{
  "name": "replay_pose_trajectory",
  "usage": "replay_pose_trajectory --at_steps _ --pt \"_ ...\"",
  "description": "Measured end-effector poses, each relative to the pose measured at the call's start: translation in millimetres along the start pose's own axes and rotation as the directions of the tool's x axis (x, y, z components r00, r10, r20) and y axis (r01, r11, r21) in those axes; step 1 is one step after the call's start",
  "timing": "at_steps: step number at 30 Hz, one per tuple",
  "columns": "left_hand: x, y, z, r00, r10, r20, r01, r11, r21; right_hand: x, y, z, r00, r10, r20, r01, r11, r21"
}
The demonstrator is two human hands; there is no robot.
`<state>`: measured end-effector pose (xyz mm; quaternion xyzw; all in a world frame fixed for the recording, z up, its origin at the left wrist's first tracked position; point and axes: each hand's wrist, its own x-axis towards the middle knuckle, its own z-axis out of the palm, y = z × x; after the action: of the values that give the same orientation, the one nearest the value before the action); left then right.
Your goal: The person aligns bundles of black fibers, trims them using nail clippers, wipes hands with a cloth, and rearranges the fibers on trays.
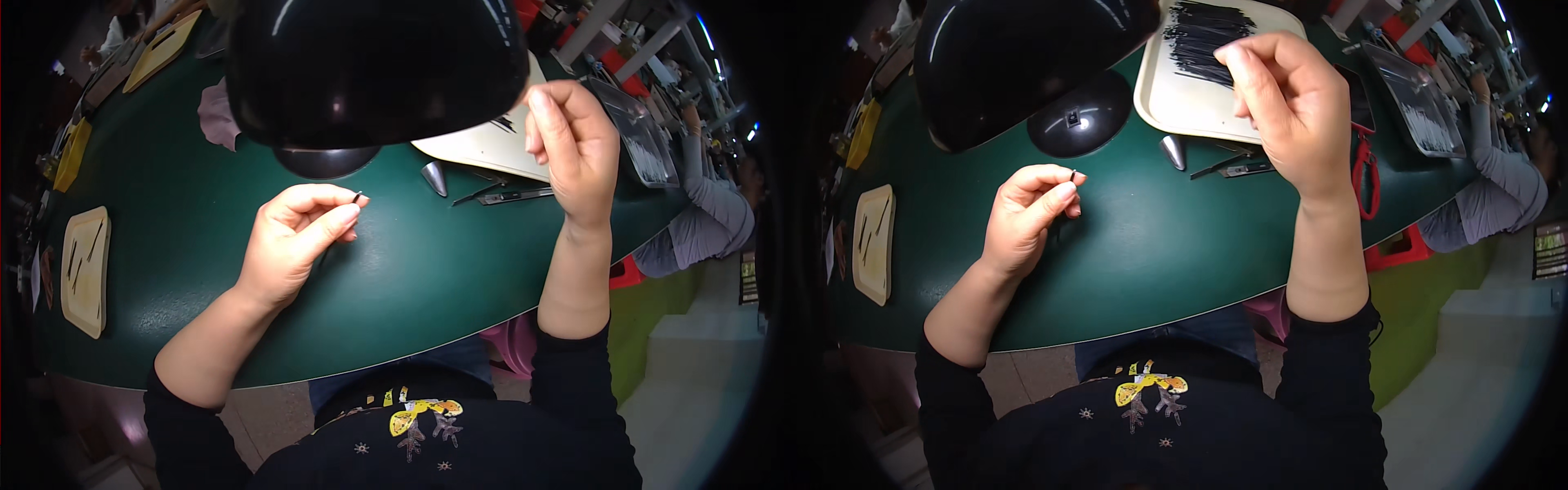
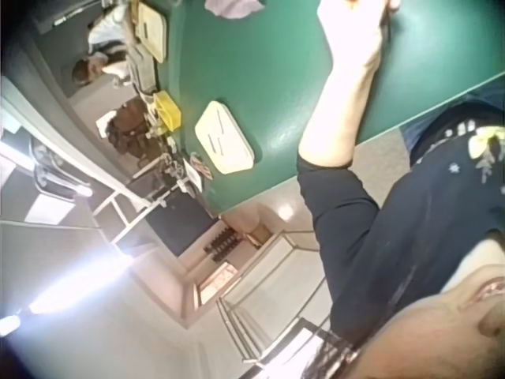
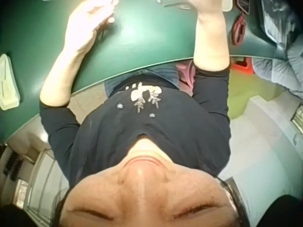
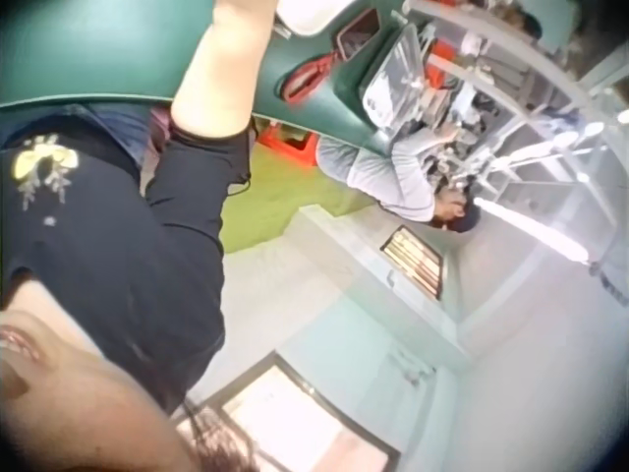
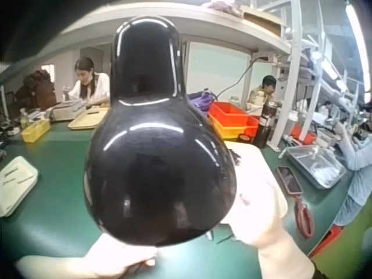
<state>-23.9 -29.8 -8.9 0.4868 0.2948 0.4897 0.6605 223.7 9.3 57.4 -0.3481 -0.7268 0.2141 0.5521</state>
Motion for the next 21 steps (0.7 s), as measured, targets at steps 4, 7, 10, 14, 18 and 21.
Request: replay_pose_trajectory --at_steps 4,7,10,14,18,21 --pt "-3.1 -4.6 -1.9 0.996 0.06 -0.07 -0.048 0.987 0.156 -39.7 7.7 -19.5 0.978 0.208 0.011 -0.203 0.962 -0.185" --pt "-4.6 -2.2 1.9 0.998 0.033 -0.054 -0.021 0.976 0.218 -69.3 7.6 -23.6 0.957 0.219 0.189 -0.127 0.905 -0.405" --pt "-5.9 1.6 6.3 0.999 0.015 -0.048 -0.002 0.965 0.261 -80.1 4.5 -10.5 0.948 0.228 0.22 -0.034 0.763 -0.645" --pt "-6.1 2.5 4.0 0.998 0.001 -0.063 0.014 0.973 0.231 -75.9 10.4 14.0 0.963 0.151 0.223 0.082 0.624 -0.777" --pt "-5.8 4.6 3.1 0.996 0.013 -0.093 0.006 0.981 0.195 -77.4 11.2 29.1 0.923 0.075 0.376 0.218 0.705 -0.675" --pt "-6.6 5.3 4.3 0.995 0.034 -0.097 -0.01 0.971 0.239 -81.5 -3.3 32.7 0.868 0.067 0.492 0.26 0.783 -0.565"
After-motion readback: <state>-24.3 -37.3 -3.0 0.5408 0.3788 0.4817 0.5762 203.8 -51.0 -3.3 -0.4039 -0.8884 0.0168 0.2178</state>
